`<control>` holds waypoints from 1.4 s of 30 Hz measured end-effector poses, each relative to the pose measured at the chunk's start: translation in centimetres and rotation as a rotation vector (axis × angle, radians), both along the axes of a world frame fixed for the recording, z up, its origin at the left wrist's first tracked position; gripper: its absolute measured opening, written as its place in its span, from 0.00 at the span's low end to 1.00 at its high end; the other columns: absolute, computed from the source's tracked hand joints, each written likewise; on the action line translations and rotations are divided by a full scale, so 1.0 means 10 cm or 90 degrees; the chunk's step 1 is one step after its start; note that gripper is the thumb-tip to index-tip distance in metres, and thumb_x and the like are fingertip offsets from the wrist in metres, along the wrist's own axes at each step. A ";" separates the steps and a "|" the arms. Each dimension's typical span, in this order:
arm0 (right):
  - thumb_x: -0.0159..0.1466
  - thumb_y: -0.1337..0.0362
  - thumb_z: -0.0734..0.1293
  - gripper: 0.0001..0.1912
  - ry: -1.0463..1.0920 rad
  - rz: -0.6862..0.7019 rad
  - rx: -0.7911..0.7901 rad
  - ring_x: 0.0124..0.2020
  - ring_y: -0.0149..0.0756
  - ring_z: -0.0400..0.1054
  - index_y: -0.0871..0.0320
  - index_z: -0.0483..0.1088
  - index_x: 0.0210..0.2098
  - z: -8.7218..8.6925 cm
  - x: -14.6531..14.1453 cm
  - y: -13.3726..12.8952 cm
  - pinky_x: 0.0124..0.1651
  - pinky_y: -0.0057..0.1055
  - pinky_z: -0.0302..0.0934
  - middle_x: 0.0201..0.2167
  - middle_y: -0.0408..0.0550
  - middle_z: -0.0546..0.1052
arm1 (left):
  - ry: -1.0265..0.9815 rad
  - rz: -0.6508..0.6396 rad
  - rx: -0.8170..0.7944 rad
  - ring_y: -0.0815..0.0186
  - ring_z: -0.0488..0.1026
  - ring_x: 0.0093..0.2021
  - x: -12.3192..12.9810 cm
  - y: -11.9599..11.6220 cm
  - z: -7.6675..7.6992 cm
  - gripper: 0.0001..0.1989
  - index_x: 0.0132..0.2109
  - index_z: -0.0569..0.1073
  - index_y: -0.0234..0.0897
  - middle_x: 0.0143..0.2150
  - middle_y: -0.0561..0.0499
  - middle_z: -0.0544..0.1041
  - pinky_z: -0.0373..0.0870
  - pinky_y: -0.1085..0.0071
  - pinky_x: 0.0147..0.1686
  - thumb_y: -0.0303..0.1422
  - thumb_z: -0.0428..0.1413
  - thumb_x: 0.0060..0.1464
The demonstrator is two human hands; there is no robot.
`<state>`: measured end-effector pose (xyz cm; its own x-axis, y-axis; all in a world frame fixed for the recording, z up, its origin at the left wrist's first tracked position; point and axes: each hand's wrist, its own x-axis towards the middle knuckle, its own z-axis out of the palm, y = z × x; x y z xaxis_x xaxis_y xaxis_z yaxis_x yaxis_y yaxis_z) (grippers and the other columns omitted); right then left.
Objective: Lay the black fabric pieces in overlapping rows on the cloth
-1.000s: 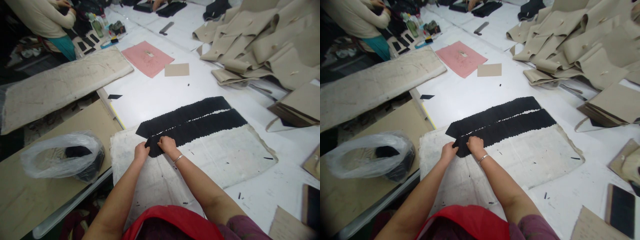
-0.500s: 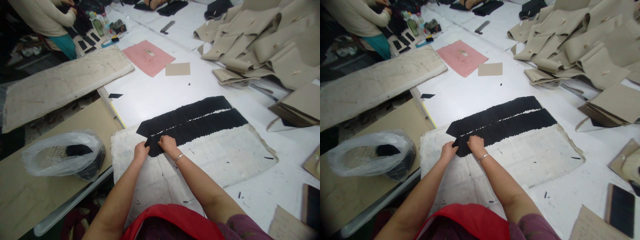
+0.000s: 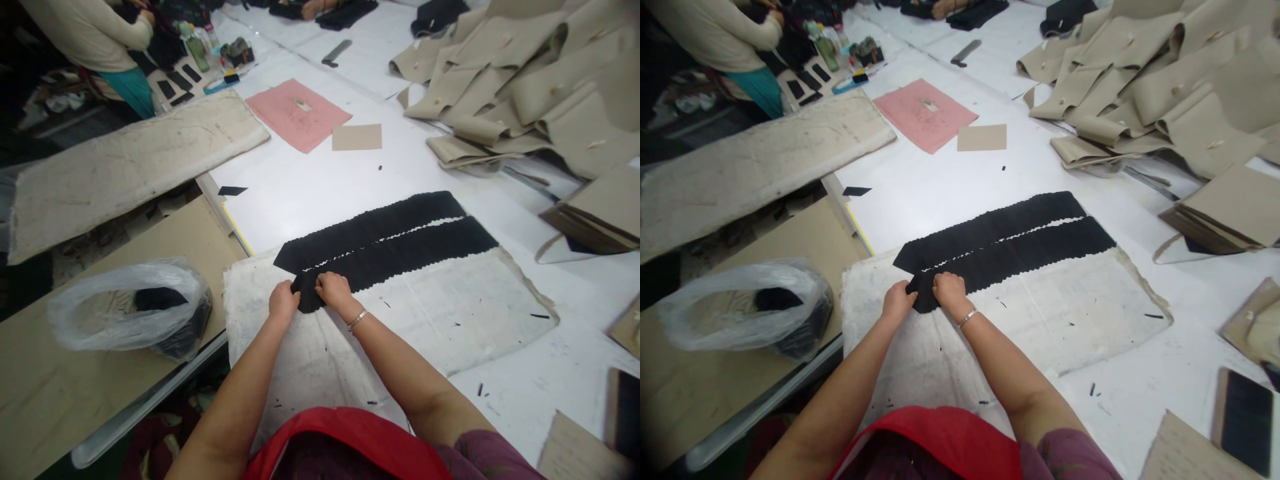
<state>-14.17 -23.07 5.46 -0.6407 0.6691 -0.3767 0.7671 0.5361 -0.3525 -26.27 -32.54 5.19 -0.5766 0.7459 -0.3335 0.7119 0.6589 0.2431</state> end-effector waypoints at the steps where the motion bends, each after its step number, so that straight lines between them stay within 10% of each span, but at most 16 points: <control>1: 0.59 0.63 0.60 0.09 -0.001 0.001 -0.007 0.40 0.36 0.66 0.55 0.70 0.35 0.00 0.00 -0.01 0.40 0.29 0.54 0.38 0.48 0.73 | -0.001 0.000 -0.003 0.61 0.71 0.41 0.00 0.00 0.00 0.10 0.39 0.71 0.35 0.39 0.43 0.74 0.62 0.71 0.38 0.33 0.54 0.48; 42: 0.58 0.64 0.61 0.08 0.005 -0.018 -0.081 0.35 0.34 0.68 0.57 0.70 0.33 0.03 -0.03 -0.25 0.33 0.25 0.55 0.33 0.47 0.75 | -0.055 0.055 0.028 0.62 0.71 0.39 -0.01 -0.03 0.02 0.10 0.39 0.73 0.36 0.37 0.46 0.76 0.62 0.73 0.37 0.32 0.54 0.47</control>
<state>-14.44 -25.53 5.77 -0.6254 0.6339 -0.4550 0.7783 0.4652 -0.4217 -26.39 -32.86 5.39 -0.6097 0.7097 -0.3529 0.6284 0.7042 0.3304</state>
